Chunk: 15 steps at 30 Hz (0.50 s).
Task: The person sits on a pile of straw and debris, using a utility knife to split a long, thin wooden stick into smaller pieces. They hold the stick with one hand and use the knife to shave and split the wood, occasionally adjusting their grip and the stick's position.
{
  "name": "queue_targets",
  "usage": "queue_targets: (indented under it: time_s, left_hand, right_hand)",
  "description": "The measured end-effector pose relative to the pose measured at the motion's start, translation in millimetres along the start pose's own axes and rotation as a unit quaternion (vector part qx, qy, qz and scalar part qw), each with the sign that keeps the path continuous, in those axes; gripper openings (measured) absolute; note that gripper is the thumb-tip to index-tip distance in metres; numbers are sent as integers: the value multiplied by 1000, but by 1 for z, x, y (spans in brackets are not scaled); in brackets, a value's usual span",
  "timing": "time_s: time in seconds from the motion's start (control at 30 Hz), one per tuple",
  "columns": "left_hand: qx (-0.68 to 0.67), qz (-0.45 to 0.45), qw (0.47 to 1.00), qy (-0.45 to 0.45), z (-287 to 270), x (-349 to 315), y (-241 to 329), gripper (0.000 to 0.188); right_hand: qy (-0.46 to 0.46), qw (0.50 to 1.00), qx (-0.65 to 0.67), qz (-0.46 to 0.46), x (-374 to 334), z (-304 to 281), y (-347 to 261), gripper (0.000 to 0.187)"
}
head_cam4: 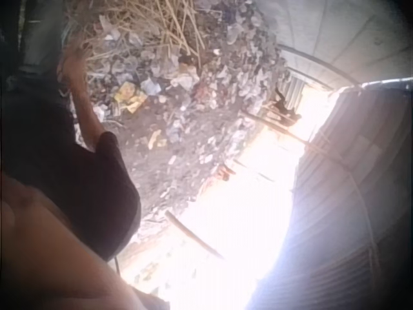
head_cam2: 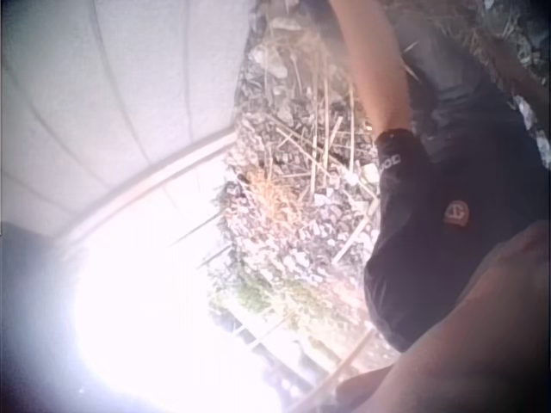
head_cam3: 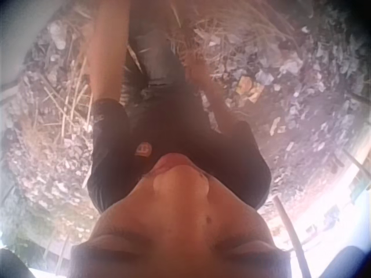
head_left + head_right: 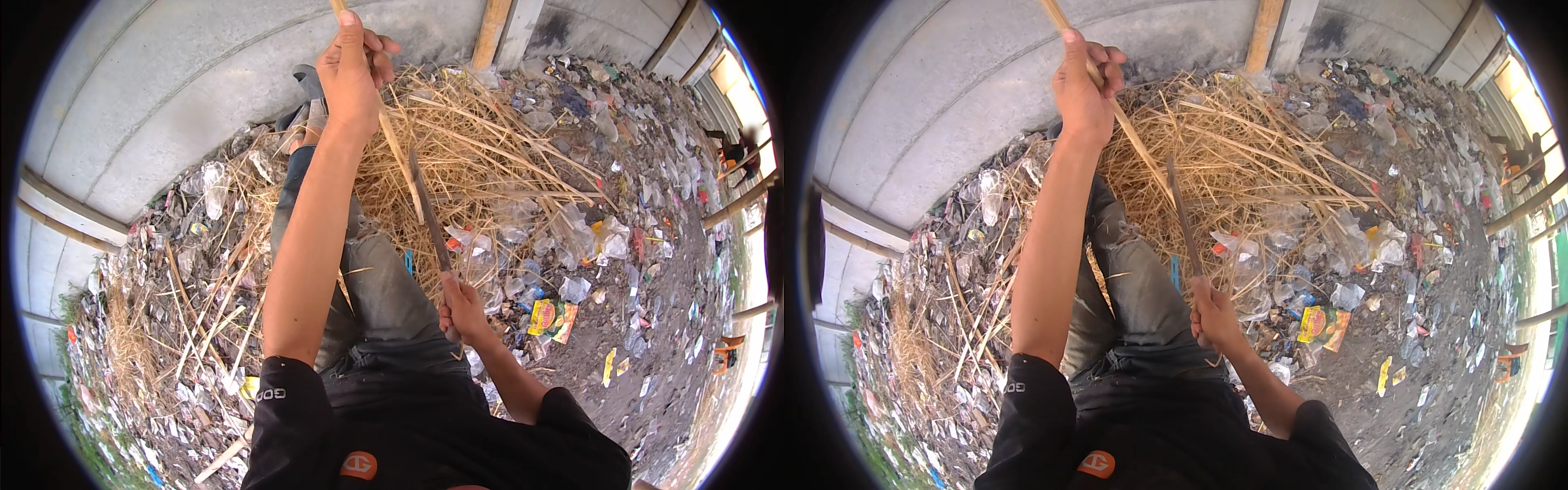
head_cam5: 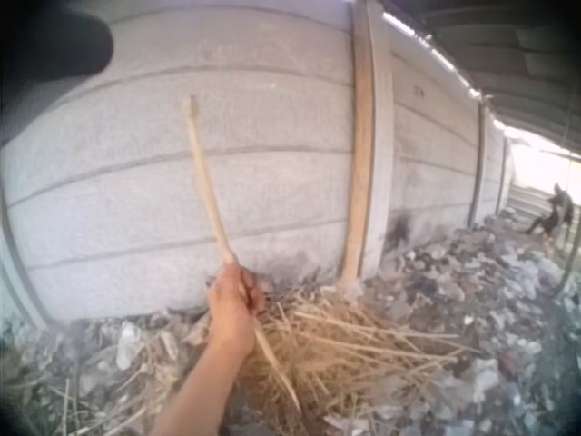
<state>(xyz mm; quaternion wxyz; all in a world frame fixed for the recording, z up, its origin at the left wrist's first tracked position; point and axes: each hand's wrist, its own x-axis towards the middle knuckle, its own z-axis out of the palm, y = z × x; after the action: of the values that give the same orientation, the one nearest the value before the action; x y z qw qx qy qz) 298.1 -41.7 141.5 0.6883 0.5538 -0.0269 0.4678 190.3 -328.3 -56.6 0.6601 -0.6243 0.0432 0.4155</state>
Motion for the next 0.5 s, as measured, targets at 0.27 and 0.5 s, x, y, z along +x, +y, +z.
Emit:
queue_targets:
  time_s: [0.27,0.5]
  left_hand:
    - [47,102,985,133,21,-6,-11,53]
    - [63,104,984,129,43,-16,-12,52]
  right_hand:
    - [29,991,13,-130,-9,-8,-69,49]
    - [17,907,55,-417,-16,15,-40,51]
